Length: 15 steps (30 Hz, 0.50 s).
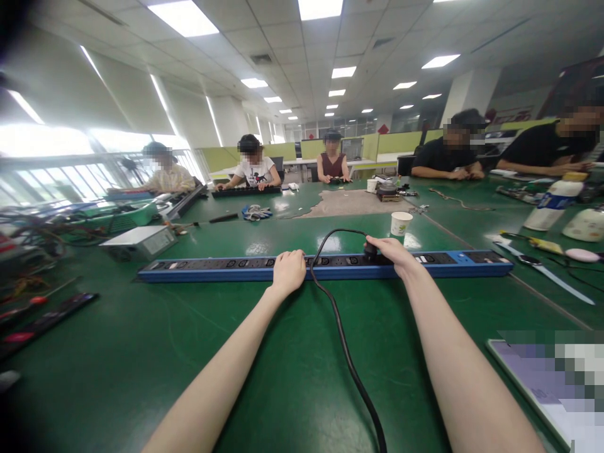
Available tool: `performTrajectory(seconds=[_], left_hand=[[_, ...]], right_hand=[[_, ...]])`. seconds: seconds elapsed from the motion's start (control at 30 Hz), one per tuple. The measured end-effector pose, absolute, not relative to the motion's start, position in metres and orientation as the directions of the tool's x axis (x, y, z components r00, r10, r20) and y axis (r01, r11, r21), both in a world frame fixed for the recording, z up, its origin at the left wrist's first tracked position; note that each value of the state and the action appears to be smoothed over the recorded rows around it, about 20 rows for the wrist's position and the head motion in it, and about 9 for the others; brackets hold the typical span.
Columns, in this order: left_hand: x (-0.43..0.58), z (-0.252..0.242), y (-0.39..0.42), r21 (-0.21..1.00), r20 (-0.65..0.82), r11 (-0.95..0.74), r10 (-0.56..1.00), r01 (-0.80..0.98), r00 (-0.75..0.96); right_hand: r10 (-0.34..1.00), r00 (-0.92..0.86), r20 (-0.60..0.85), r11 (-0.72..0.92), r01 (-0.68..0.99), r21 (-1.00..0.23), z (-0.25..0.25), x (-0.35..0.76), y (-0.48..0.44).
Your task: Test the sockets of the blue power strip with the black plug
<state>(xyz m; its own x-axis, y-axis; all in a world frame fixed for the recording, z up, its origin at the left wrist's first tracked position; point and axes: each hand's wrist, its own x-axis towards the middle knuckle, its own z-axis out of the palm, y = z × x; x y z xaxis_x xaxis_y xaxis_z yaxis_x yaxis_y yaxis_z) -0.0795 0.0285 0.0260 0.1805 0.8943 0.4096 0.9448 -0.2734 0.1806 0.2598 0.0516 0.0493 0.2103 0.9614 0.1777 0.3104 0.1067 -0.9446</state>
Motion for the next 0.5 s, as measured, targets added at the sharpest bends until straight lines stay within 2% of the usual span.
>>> performTrajectory(seconds=[0.07, 0.13, 0.23, 0.33, 0.4, 0.5], left_hand=[[-0.080, 0.028, 0.029, 0.215, 0.399, -0.275, 0.900, 0.937, 0.173], [-0.079, 0.034, 0.031, 0.287, 0.370, -0.273, 0.916, 0.918, 0.157], [-0.073, 0.050, 0.032, 0.515, 0.303, -0.268, 0.945, 0.814, 0.119], [-0.059, 0.072, 0.028, 0.745, 0.296, -0.305, 0.948, 0.593, 0.116], [-0.049, 0.086, 0.020, 0.824, 0.345, -0.370, 0.928, 0.428, 0.139], [-0.034, 0.106, 0.000, 0.855, 0.432, -0.483, 0.864, 0.187, 0.258]], right_hand=[[0.957, 0.263, 0.123, 0.085, 0.153, -0.985, 0.052, 0.266, 0.051], [0.952, 0.289, 0.097, 0.071, 0.099, -0.993, 0.056, 0.270, 0.048], [0.973, 0.204, 0.105, 0.047, 0.271, -0.961, 0.073, 0.267, 0.032], [0.985, -0.003, 0.171, 0.154, 0.448, -0.881, 0.105, 0.255, 0.007], [0.955, -0.123, 0.270, 0.294, 0.513, -0.806, 0.130, 0.247, -0.012], [0.861, -0.316, 0.398, 0.505, 0.620, -0.601, 0.156, 0.244, -0.033]])
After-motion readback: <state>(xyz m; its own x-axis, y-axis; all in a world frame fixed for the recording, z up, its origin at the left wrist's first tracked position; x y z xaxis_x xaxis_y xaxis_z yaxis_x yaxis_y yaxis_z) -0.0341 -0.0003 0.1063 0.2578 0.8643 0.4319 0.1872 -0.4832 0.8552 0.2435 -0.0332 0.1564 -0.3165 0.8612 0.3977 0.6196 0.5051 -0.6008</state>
